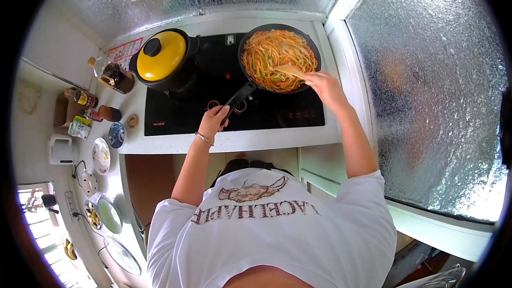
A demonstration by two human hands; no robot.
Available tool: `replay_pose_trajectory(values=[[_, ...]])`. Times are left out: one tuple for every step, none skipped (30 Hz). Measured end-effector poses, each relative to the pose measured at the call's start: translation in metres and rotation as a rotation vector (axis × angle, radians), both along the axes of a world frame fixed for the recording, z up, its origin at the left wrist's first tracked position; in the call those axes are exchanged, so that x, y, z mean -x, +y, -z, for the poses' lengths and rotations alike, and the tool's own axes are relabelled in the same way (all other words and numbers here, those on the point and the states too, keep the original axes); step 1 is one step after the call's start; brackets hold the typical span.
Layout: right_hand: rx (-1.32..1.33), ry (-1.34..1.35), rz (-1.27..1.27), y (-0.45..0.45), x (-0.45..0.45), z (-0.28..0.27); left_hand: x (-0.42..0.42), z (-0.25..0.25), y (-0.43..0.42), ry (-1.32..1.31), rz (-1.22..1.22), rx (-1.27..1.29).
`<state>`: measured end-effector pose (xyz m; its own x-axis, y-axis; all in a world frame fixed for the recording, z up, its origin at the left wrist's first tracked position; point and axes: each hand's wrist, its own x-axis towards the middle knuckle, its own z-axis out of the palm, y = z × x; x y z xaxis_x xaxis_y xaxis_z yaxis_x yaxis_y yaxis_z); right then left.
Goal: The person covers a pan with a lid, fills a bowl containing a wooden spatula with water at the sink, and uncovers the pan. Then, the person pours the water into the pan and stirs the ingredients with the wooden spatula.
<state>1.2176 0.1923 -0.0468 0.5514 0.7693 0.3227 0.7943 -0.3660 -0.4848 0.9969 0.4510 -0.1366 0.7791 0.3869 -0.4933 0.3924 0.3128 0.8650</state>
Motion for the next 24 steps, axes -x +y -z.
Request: replay_pose_trajectory(values=[[-0.010, -0.005, 0.018, 0.000, 0.001, -0.001, -0.001, 0.002, 0.001, -0.005, 0.005, 0.003], [-0.011, -0.004, 0.014, 0.002, 0.000, -0.003, 0.000, 0.003, 0.000, -0.006, 0.010, 0.007], [-0.047, -0.030, 0.035, 0.007, 0.003, -0.011, 0.001, 0.001, 0.000, -0.003, 0.009, 0.006], [-0.083, -0.057, 0.059, 0.012, 0.004, -0.015, -0.001, -0.002, -0.001, 0.019, -0.007, -0.014], [-0.084, -0.057, 0.064, 0.019, 0.002, -0.010, -0.002, -0.004, -0.003, 0.041, -0.021, -0.035], [-0.099, -0.118, 0.046, 0.027, -0.005, 0.002, -0.002, -0.006, -0.004, 0.041, -0.015, -0.037], [-0.114, -0.179, 0.028, 0.032, -0.009, 0.013, -0.002, -0.007, -0.004, 0.042, -0.011, -0.030], [-0.118, -0.180, 0.032, 0.033, -0.012, 0.024, -0.001, -0.008, -0.004, 0.042, -0.008, -0.024], [-0.090, -0.168, -0.002, 0.036, -0.012, 0.030, -0.001, -0.008, -0.002, 0.041, -0.006, -0.028], [-0.060, -0.157, -0.037, 0.037, -0.014, 0.035, 0.000, -0.007, -0.001, 0.034, 0.006, -0.017], [-0.024, -0.132, -0.033, 0.033, -0.016, 0.038, 0.000, -0.005, -0.001, 0.027, 0.017, -0.004], [-0.026, -0.137, -0.036, 0.031, -0.015, 0.029, 0.000, -0.003, -0.001, 0.023, 0.014, -0.006], [0.026, -0.137, -0.004, 0.030, -0.012, 0.012, -0.001, 0.000, -0.001, 0.010, 0.004, -0.020], [0.078, -0.135, 0.029, 0.030, -0.011, 0.003, -0.001, 0.001, -0.001, -0.002, -0.006, -0.032], [0.079, -0.137, 0.024, 0.034, -0.013, 0.002, -0.002, -0.001, -0.003, -0.004, -0.011, -0.031], [0.029, -0.204, 0.066, 0.042, -0.014, 0.003, -0.002, -0.006, -0.004, 0.005, -0.013, -0.031], [-0.024, -0.270, 0.111, 0.050, -0.015, 0.003, -0.002, -0.008, -0.004, 0.015, -0.012, -0.033], [-0.027, -0.270, 0.111, 0.057, -0.021, 0.010, -0.001, -0.007, -0.004, 0.015, -0.013, -0.037], [-0.065, -0.304, 0.106, 0.065, -0.028, 0.025, -0.001, -0.004, -0.004, 0.017, -0.017, -0.026], [-0.105, -0.340, 0.104, 0.072, -0.035, 0.042, -0.001, -0.003, -0.003, 0.016, -0.020, -0.017], [-0.208, -0.322, 0.077, 0.077, -0.039, 0.057, -0.002, -0.002, -0.002, 0.012, -0.019, -0.021], [-0.210, -0.323, 0.078, 0.078, -0.039, 0.063, -0.002, -0.001, -0.001, 0.009, -0.011, -0.017], [-0.193, -0.266, 0.011, 0.079, -0.039, 0.068, -0.001, -0.001, -0.001, 0.005, -0.003, -0.013], [-0.175, -0.208, -0.055, 0.080, -0.037, 0.066, 0.000, -0.002, -0.002, 0.004, -0.001, -0.015]])
